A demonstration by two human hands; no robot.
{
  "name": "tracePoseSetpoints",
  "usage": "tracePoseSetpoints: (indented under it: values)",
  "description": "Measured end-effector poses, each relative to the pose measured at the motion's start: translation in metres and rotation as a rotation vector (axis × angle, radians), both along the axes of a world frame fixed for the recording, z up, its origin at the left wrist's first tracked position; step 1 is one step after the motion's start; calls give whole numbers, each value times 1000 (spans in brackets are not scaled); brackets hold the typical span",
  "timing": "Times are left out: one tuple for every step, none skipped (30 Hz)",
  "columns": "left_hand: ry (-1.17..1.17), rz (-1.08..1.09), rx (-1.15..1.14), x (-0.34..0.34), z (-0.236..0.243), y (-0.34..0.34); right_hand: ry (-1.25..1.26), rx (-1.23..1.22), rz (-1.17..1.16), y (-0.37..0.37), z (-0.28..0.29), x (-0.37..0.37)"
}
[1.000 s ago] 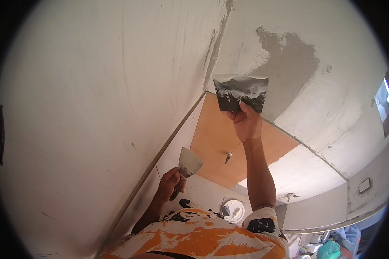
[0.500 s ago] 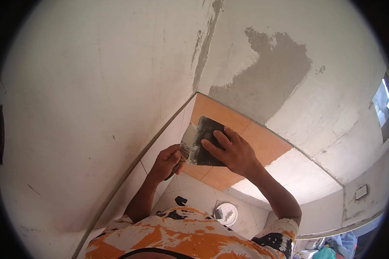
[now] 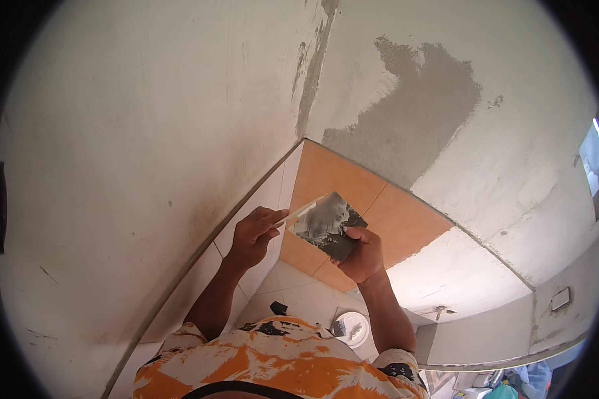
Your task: The person scoops plaster from a bucket using a trowel and applies it to the wall with a putty knife. They repeatedly smooth the plaster across the wall surface, occasionally returning to the bucket to reload the trowel.
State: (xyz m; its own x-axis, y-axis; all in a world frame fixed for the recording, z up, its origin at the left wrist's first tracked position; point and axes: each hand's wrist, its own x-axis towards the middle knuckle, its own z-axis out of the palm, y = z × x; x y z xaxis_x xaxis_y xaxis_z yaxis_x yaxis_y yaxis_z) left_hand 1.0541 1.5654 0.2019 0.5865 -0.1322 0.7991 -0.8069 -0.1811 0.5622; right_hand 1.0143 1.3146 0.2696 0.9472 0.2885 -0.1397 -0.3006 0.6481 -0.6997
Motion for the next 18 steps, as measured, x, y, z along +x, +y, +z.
tracePoseSetpoints:
  values:
    - [-31, 48, 87, -1, 0, 1, -10, 13, -22, -1, -1, 1]
    - [-63, 96, 174, -4, 0, 3, -20, 27, -45, -1, -2, 5]
    - [-67, 141, 221, -4, 0, 5, -32, 40, -80, -4, -2, 9]
    - [-72, 189, 267, -4, 0, 9, -89, 60, -50, -14, -8, 14]
    - [-78, 245, 303, -3, 1, 11, -97, 91, -84, -19, -3, 17]
    - [-15, 292, 392, -5, 1, 11, -105, 122, -114, -21, 1, 20]
    - [48, 341, 482, -12, -2, 13, -113, 153, -141, -24, 6, 24]
    - [110, 392, 567, -17, -5, 13, -223, 193, 12, -39, 5, 35]
    - [218, 347, 533, -24, -11, 15, -247, 140, -86, -33, 7, 46]
    - [326, 302, 498, -30, -21, 17, -270, 87, -182, -23, 11, 60]
    - [432, 254, 459, -35, -34, 19, -294, 33, -280, -15, 11, 76]
    - [521, 192, 418, -42, -45, 18, -345, 44, -269, -17, -2, 104]
    - [615, 126, 381, -51, -59, 17, -296, 34, -374, -9, -14, 131]
    - [673, 91, 362, -60, -76, 17, -244, 26, -472, 5, -25, 159]
    - [729, 52, 340, -66, -91, 18, -197, 42, -501, 16, -34, 185]
    - [786, 40, 327, -74, -104, 19, -146, 56, -534, 24, -44, 206]
    - [842, 25, 314, -81, -115, 20, -111, 36, -585, 30, -52, 224]
    - [900, 14, 299, -88, -127, 23, -75, 17, -632, 38, -57, 239]
